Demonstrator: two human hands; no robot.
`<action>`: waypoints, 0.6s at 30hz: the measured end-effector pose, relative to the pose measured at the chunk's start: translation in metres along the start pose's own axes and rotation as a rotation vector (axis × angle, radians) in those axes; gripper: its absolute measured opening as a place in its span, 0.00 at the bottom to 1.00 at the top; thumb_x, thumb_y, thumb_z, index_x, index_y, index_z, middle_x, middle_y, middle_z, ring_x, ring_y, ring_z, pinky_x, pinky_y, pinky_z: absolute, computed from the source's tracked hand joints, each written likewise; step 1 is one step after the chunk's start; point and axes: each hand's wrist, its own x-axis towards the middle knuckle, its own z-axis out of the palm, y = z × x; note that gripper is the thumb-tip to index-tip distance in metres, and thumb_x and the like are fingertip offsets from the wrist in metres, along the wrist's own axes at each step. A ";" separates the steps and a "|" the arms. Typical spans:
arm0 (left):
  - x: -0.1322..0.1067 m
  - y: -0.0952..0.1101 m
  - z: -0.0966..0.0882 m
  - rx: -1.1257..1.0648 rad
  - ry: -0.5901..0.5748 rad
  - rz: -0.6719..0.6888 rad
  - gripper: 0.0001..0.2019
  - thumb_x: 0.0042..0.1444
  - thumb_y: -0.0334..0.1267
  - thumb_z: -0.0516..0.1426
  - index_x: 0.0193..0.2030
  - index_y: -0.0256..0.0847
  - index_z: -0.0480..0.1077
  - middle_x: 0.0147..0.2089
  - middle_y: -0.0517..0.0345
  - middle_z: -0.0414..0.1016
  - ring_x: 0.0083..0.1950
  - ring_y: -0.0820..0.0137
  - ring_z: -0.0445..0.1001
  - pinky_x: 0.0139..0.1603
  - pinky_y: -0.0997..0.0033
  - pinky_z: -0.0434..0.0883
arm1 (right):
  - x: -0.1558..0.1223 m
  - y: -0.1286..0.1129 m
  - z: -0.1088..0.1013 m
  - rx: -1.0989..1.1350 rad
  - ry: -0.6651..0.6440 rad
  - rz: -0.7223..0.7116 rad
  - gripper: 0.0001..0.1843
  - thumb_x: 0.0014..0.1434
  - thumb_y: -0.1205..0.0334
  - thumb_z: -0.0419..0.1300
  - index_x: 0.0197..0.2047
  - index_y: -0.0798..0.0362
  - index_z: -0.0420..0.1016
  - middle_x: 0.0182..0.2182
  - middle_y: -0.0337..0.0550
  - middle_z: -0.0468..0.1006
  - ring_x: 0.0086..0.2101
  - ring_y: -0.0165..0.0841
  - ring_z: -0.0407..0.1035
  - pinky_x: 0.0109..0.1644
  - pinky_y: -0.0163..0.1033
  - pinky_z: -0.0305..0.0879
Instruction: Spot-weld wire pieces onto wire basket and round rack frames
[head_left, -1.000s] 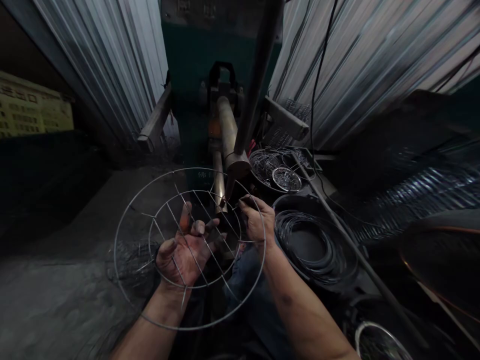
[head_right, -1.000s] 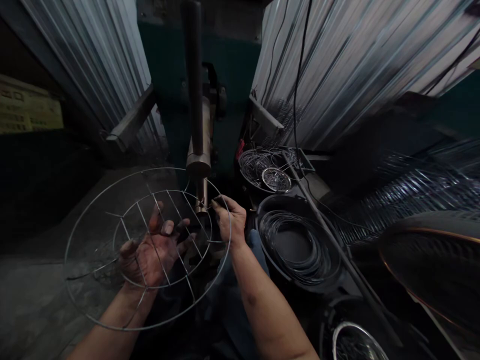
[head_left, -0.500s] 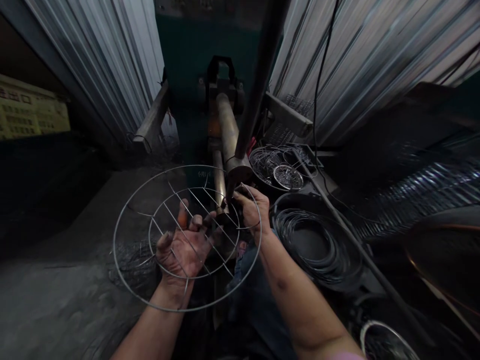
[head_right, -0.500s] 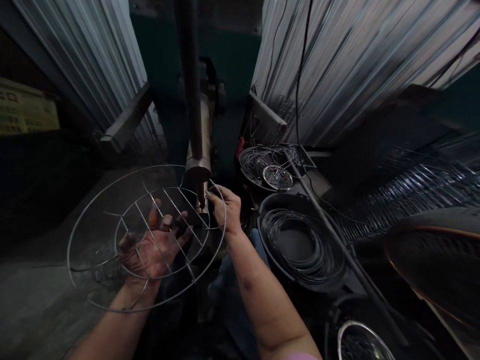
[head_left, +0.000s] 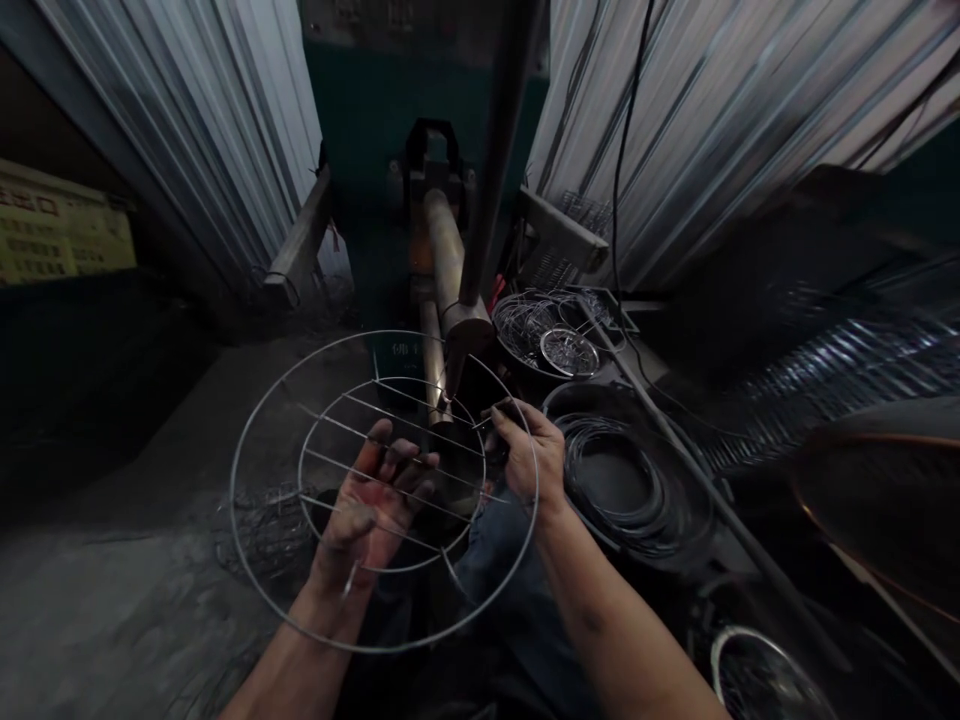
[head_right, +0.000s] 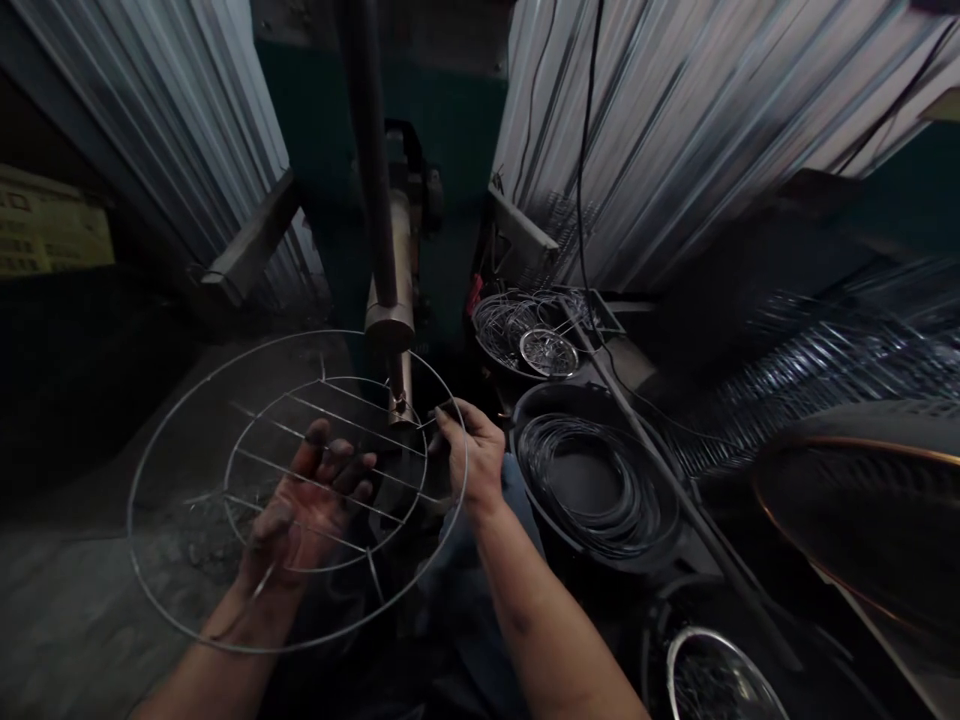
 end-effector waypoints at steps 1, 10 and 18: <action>-0.004 -0.003 0.001 0.024 0.024 0.022 0.38 0.37 0.38 0.70 0.59 0.53 0.66 0.54 0.57 0.73 0.58 0.55 0.69 0.54 0.61 0.70 | 0.005 0.000 0.005 -0.039 -0.009 -0.025 0.10 0.46 0.56 0.68 0.32 0.51 0.78 0.18 0.33 0.70 0.17 0.26 0.60 0.22 0.33 0.57; -0.013 -0.015 0.013 0.047 0.188 0.179 0.35 0.35 0.29 0.69 0.54 0.48 0.71 0.54 0.54 0.74 0.60 0.55 0.68 0.56 0.62 0.69 | 0.038 -0.007 0.027 -0.212 -0.186 -0.211 0.05 0.46 0.59 0.65 0.27 0.51 0.78 0.25 0.36 0.74 0.28 0.31 0.67 0.36 0.36 0.64; -0.011 -0.019 0.014 0.052 0.247 0.222 0.33 0.37 0.27 0.68 0.53 0.50 0.71 0.55 0.56 0.73 0.60 0.56 0.68 0.58 0.60 0.67 | 0.053 -0.004 0.035 -0.210 -0.283 -0.197 0.09 0.45 0.58 0.65 0.31 0.51 0.80 0.29 0.38 0.79 0.31 0.34 0.70 0.38 0.39 0.67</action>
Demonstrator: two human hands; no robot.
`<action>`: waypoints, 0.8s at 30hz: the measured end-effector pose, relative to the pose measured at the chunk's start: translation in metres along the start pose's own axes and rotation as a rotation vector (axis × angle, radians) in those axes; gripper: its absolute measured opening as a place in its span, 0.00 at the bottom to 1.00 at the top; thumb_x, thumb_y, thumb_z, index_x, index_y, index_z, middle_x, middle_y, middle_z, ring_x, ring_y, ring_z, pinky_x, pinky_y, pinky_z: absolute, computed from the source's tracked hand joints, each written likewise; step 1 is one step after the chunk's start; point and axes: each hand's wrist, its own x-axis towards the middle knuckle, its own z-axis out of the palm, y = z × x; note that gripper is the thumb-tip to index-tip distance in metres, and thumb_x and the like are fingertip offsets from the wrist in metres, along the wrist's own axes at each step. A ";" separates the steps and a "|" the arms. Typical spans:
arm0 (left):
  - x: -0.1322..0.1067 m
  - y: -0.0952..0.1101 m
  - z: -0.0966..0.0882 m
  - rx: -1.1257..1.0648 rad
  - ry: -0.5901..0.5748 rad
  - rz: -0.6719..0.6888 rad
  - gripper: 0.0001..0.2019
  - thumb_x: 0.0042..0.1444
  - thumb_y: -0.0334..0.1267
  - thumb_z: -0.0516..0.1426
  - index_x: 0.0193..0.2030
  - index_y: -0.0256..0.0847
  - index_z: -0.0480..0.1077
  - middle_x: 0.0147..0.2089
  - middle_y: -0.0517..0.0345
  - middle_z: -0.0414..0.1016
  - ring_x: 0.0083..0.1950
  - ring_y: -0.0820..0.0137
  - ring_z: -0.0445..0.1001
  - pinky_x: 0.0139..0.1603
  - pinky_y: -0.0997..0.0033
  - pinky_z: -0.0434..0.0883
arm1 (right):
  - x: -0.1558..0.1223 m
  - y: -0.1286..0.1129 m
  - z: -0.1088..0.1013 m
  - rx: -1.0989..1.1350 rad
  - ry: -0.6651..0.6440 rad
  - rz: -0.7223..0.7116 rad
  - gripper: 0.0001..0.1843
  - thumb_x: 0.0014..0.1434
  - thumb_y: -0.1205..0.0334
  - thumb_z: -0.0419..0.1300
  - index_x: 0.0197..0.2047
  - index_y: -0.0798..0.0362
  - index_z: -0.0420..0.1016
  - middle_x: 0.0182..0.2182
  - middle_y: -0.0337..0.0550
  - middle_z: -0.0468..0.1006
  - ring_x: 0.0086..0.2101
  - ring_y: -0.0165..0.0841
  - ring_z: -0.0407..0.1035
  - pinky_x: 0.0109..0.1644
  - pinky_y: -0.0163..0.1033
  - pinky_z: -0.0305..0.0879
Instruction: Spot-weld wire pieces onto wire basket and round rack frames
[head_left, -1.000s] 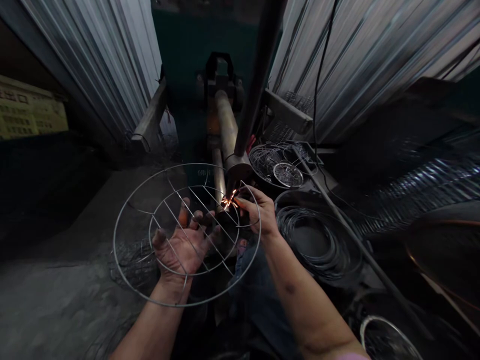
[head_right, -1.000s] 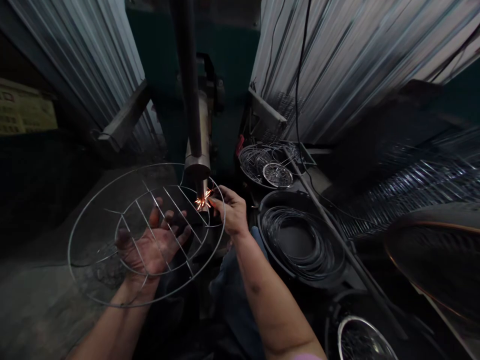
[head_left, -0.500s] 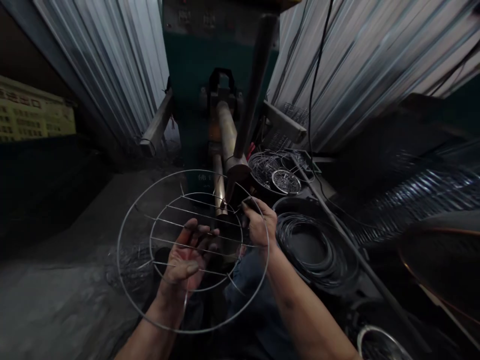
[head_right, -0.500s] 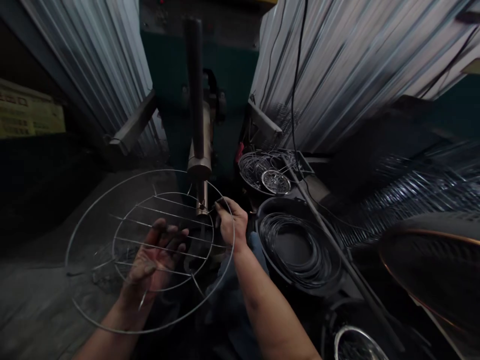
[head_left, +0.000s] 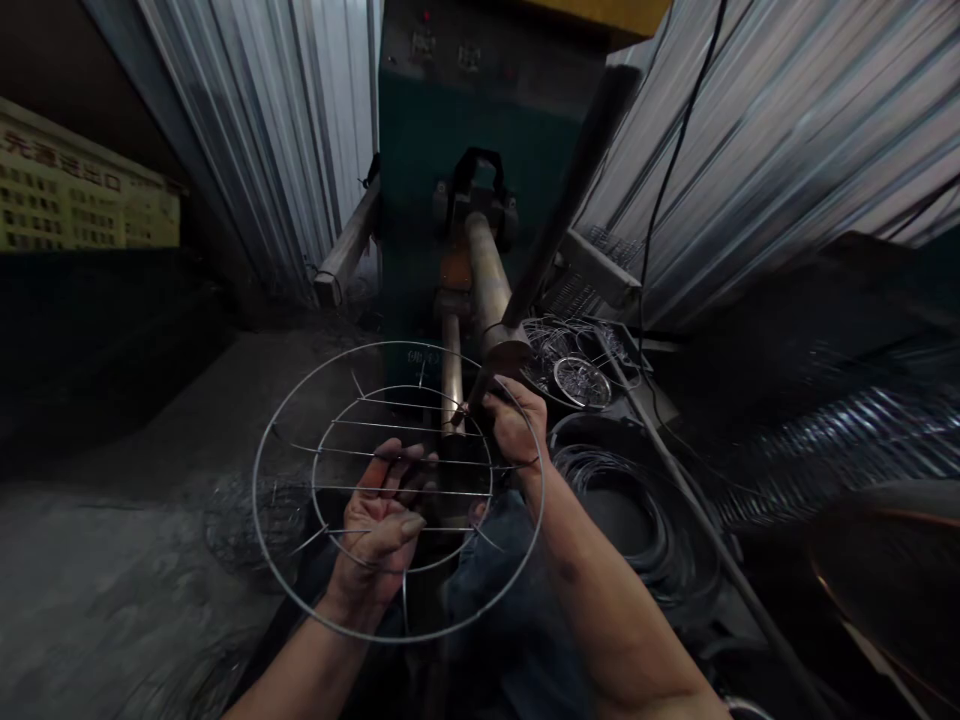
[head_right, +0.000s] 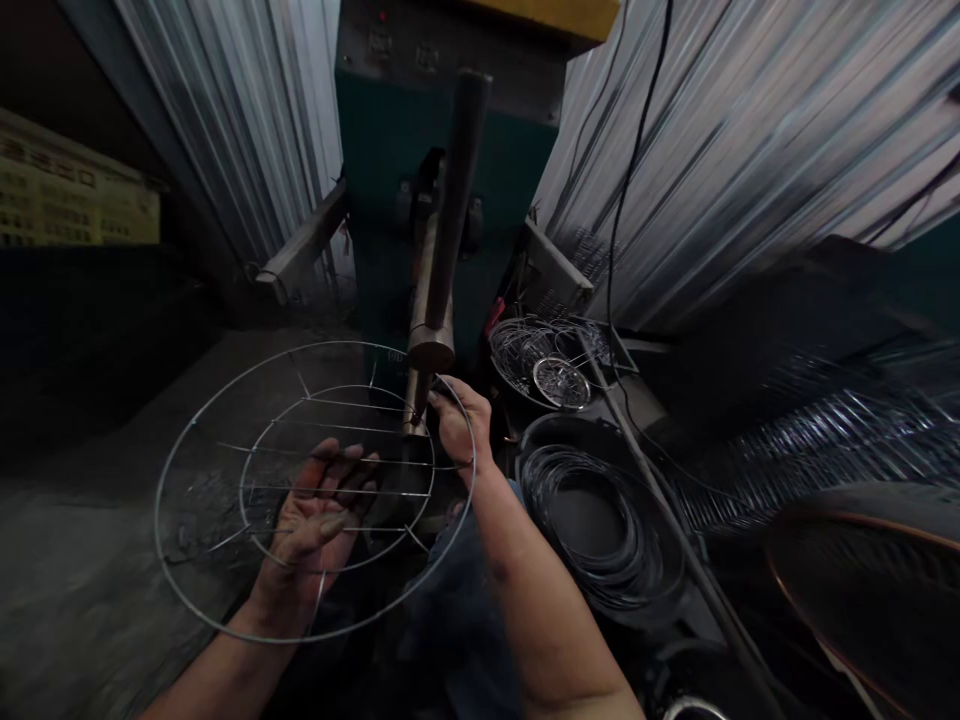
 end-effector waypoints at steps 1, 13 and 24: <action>0.000 0.000 0.002 0.001 0.008 0.005 0.33 0.37 0.27 0.68 0.53 0.50 0.71 0.55 0.56 0.73 0.60 0.56 0.68 0.58 0.60 0.67 | 0.002 0.001 0.000 -0.010 -0.017 -0.002 0.09 0.45 0.57 0.65 0.31 0.51 0.80 0.29 0.38 0.79 0.31 0.34 0.70 0.38 0.39 0.67; -0.003 0.003 0.016 -0.065 0.110 -0.020 0.31 0.35 0.25 0.68 0.50 0.48 0.72 0.52 0.56 0.74 0.56 0.59 0.71 0.56 0.62 0.68 | 0.007 -0.001 0.002 -0.113 -0.029 -0.025 0.04 0.44 0.61 0.62 0.23 0.51 0.77 0.23 0.35 0.76 0.26 0.31 0.66 0.32 0.35 0.63; 0.000 0.007 -0.002 0.039 -0.112 -0.118 0.40 0.33 0.23 0.68 0.56 0.52 0.69 0.57 0.53 0.71 0.56 0.56 0.70 0.51 0.63 0.70 | -0.001 0.001 -0.014 0.107 0.008 0.193 0.15 0.35 0.62 0.70 0.32 0.51 0.80 0.24 0.36 0.77 0.25 0.30 0.68 0.31 0.37 0.65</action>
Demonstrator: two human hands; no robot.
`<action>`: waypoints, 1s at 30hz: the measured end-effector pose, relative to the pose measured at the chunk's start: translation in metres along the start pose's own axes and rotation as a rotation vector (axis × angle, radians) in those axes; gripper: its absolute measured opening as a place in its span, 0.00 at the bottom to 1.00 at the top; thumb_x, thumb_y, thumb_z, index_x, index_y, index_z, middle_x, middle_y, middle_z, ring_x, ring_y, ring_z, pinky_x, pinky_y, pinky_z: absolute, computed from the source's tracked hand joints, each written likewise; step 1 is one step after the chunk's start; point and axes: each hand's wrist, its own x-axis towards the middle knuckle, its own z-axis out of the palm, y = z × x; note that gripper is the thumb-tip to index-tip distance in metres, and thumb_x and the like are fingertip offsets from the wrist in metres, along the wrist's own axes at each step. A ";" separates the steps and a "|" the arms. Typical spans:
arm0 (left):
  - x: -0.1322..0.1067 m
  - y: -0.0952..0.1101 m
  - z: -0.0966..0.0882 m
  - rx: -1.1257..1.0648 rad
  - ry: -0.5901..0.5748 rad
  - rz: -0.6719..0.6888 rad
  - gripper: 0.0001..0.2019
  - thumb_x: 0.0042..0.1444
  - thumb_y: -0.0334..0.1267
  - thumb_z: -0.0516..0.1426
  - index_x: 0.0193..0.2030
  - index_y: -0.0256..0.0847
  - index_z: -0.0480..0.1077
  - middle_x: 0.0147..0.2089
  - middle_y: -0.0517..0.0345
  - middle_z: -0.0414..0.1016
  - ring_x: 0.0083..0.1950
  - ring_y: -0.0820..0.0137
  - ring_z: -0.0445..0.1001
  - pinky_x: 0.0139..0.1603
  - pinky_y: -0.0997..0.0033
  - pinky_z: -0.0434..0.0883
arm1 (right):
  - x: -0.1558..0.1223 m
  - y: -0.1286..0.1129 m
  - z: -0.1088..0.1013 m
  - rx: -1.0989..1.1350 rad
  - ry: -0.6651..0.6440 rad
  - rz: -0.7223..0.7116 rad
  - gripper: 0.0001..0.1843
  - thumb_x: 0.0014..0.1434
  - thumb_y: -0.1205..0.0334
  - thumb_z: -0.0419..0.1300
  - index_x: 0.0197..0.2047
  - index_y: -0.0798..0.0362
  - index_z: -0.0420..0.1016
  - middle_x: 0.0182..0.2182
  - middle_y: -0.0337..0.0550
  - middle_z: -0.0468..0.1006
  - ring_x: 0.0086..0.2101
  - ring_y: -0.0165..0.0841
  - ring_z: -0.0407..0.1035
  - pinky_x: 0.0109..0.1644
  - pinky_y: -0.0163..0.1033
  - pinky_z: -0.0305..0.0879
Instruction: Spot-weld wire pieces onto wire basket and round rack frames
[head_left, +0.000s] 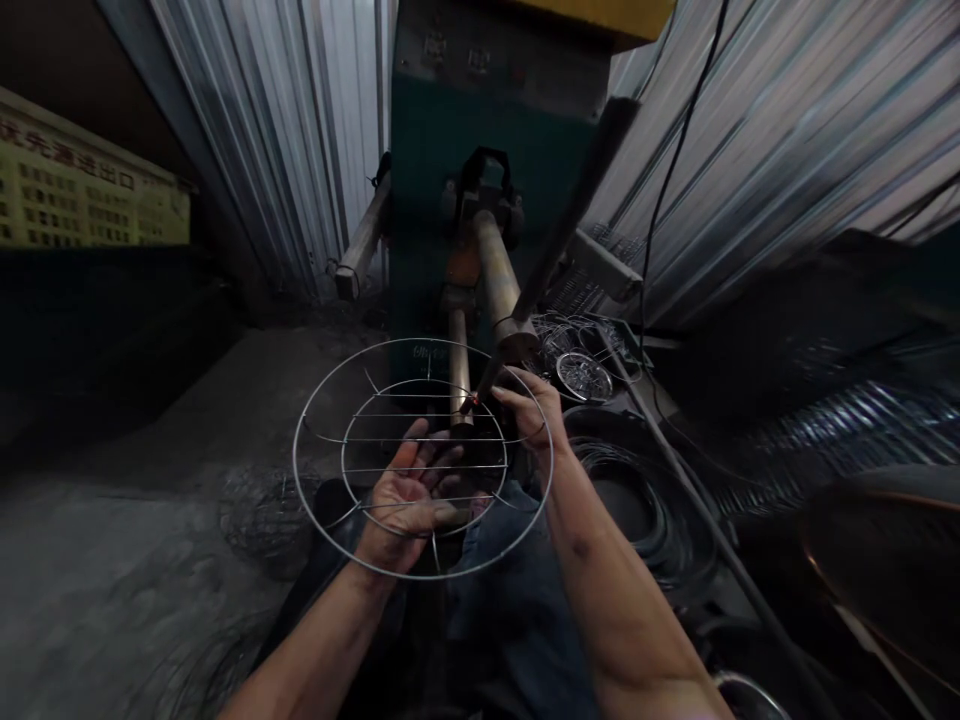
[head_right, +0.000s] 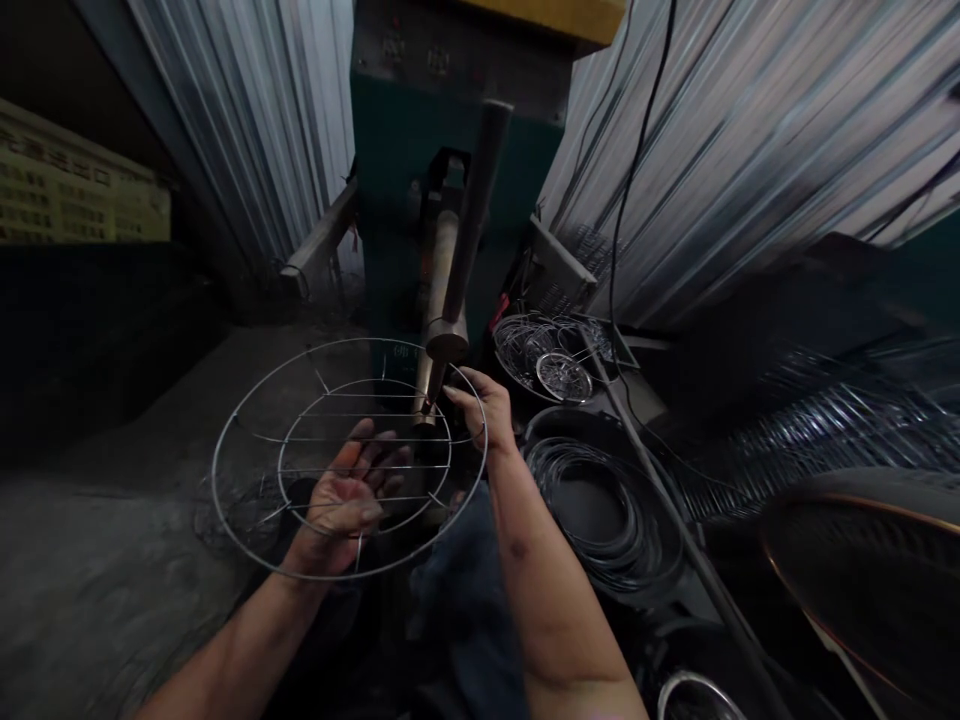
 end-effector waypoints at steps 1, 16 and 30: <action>0.003 0.001 -0.008 0.040 -0.078 -0.091 0.43 0.30 0.21 0.68 0.57 0.51 0.69 0.56 0.51 0.72 0.55 0.54 0.72 0.49 0.62 0.71 | -0.007 0.000 -0.008 0.031 0.005 0.034 0.17 0.34 0.62 0.71 0.32 0.51 0.80 0.25 0.36 0.77 0.25 0.30 0.69 0.30 0.36 0.65; 0.039 0.018 0.013 -0.400 0.154 -0.615 0.39 0.56 0.66 0.43 0.51 0.29 0.71 0.31 0.43 0.75 0.28 0.58 0.73 0.26 0.60 0.68 | -0.105 -0.011 -0.019 0.165 0.128 0.048 0.16 0.39 0.66 0.72 0.35 0.51 0.79 0.28 0.38 0.79 0.21 0.25 0.65 0.20 0.30 0.60; 0.016 0.014 0.009 -0.528 -0.176 -0.590 0.43 0.56 0.61 0.47 0.70 0.31 0.46 0.52 0.33 0.73 0.49 0.46 0.73 0.45 0.48 0.68 | -0.045 0.002 -0.010 0.139 0.266 0.035 0.14 0.34 0.60 0.72 0.26 0.54 0.77 0.16 0.31 0.68 0.15 0.21 0.56 0.17 0.30 0.50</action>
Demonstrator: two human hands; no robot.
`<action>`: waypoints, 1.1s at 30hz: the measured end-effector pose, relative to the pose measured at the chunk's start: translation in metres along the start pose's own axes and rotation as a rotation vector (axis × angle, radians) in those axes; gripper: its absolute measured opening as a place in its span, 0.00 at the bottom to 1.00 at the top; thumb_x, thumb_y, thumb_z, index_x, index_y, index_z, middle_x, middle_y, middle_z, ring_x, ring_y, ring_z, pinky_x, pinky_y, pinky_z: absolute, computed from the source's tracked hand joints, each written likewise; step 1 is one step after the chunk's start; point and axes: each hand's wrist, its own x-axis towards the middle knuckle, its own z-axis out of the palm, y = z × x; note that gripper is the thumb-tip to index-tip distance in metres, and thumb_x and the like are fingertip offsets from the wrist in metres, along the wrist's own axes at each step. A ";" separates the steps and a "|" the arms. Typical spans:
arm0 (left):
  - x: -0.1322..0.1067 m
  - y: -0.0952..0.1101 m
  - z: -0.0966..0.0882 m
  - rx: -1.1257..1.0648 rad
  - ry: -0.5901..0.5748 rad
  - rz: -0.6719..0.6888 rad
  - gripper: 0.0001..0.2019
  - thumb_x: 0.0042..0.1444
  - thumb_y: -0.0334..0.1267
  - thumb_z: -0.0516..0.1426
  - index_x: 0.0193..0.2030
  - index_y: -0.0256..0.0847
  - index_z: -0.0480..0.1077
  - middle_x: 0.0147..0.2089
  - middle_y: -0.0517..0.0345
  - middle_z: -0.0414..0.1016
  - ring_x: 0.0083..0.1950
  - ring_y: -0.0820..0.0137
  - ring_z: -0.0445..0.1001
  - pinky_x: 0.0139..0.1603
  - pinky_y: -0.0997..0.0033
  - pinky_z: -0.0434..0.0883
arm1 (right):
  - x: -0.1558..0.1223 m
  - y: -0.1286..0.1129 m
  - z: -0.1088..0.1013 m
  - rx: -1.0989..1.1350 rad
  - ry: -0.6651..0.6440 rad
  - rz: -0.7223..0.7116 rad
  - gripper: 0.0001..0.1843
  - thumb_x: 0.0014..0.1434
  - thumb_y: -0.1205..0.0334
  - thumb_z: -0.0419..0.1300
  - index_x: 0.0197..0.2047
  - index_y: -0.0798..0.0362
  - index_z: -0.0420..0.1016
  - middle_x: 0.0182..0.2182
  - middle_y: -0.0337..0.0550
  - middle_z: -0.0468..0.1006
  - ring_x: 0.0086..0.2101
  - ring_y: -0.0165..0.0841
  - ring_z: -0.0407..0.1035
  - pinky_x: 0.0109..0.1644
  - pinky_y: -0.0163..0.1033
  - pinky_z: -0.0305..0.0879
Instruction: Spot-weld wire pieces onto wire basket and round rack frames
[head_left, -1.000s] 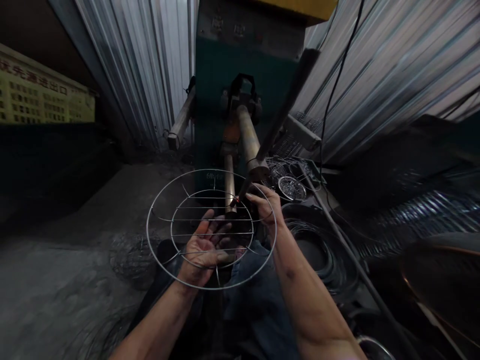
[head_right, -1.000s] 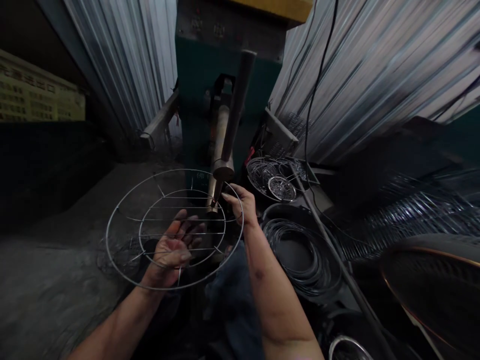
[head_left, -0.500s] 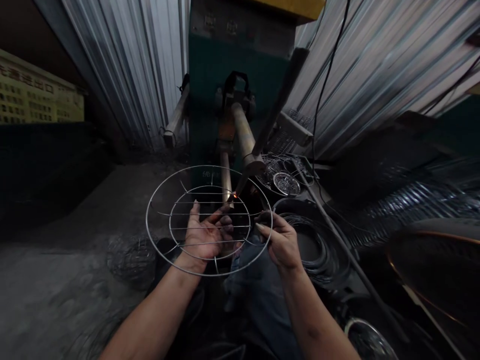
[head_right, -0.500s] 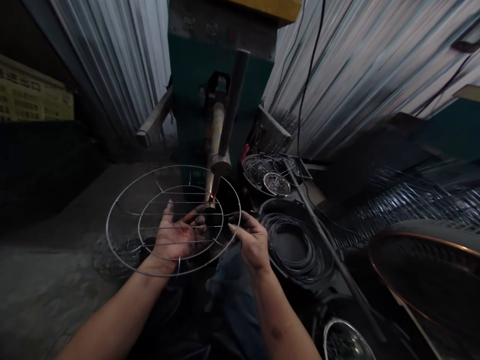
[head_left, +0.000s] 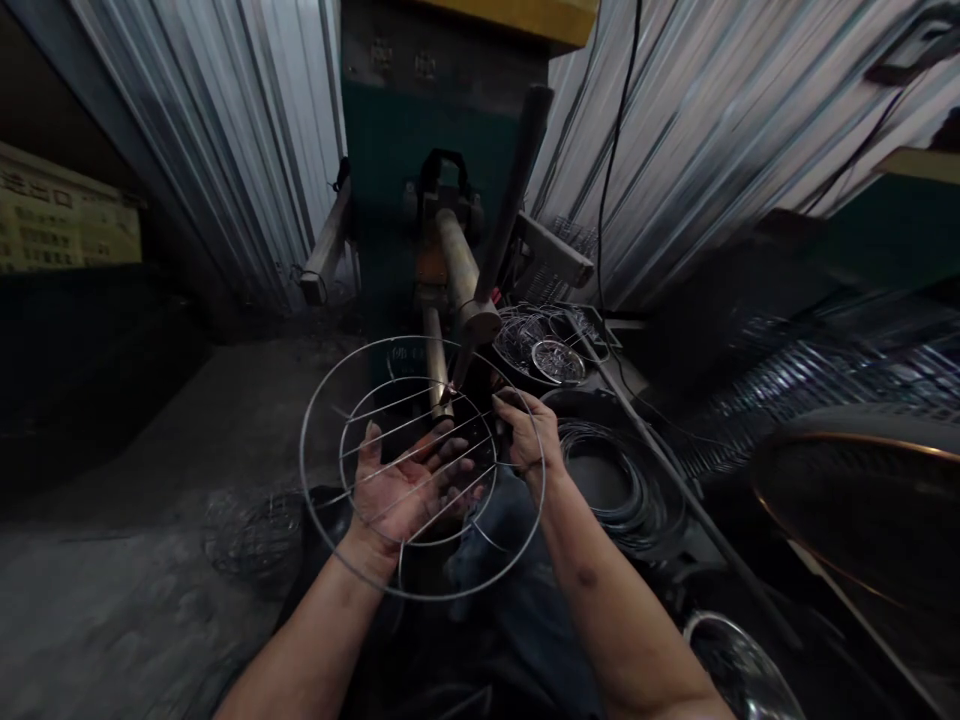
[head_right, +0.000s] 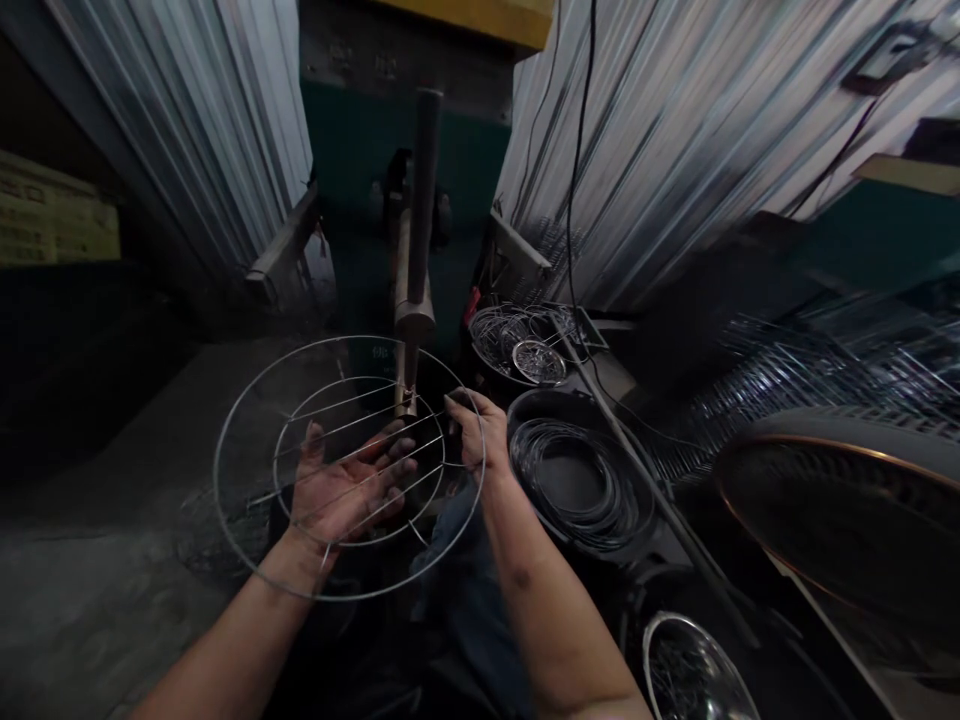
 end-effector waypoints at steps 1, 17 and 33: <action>-0.001 0.000 -0.001 0.001 -0.005 0.002 0.43 0.57 0.59 0.48 0.71 0.31 0.42 0.55 0.31 0.70 0.52 0.46 0.72 0.46 0.49 0.68 | 0.005 -0.001 0.003 -0.020 -0.051 -0.008 0.13 0.35 0.60 0.72 0.26 0.54 0.77 0.16 0.31 0.68 0.15 0.21 0.56 0.18 0.30 0.50; -0.010 -0.013 -0.008 0.008 0.065 0.214 0.38 0.52 0.40 0.52 0.70 0.29 0.47 0.59 0.32 0.67 0.53 0.53 0.71 0.44 0.65 0.68 | -0.013 0.006 -0.016 0.110 -0.245 0.189 0.11 0.34 0.69 0.69 0.27 0.52 0.80 0.27 0.39 0.80 0.29 0.32 0.72 0.36 0.37 0.68; -0.003 -0.009 0.000 -0.059 0.180 0.386 0.35 0.51 0.39 0.51 0.66 0.30 0.55 0.59 0.32 0.67 0.55 0.52 0.71 0.43 0.64 0.71 | 0.004 0.011 0.026 -0.009 -0.064 -0.049 0.11 0.41 0.57 0.71 0.27 0.53 0.78 0.17 0.32 0.68 0.18 0.24 0.58 0.21 0.31 0.53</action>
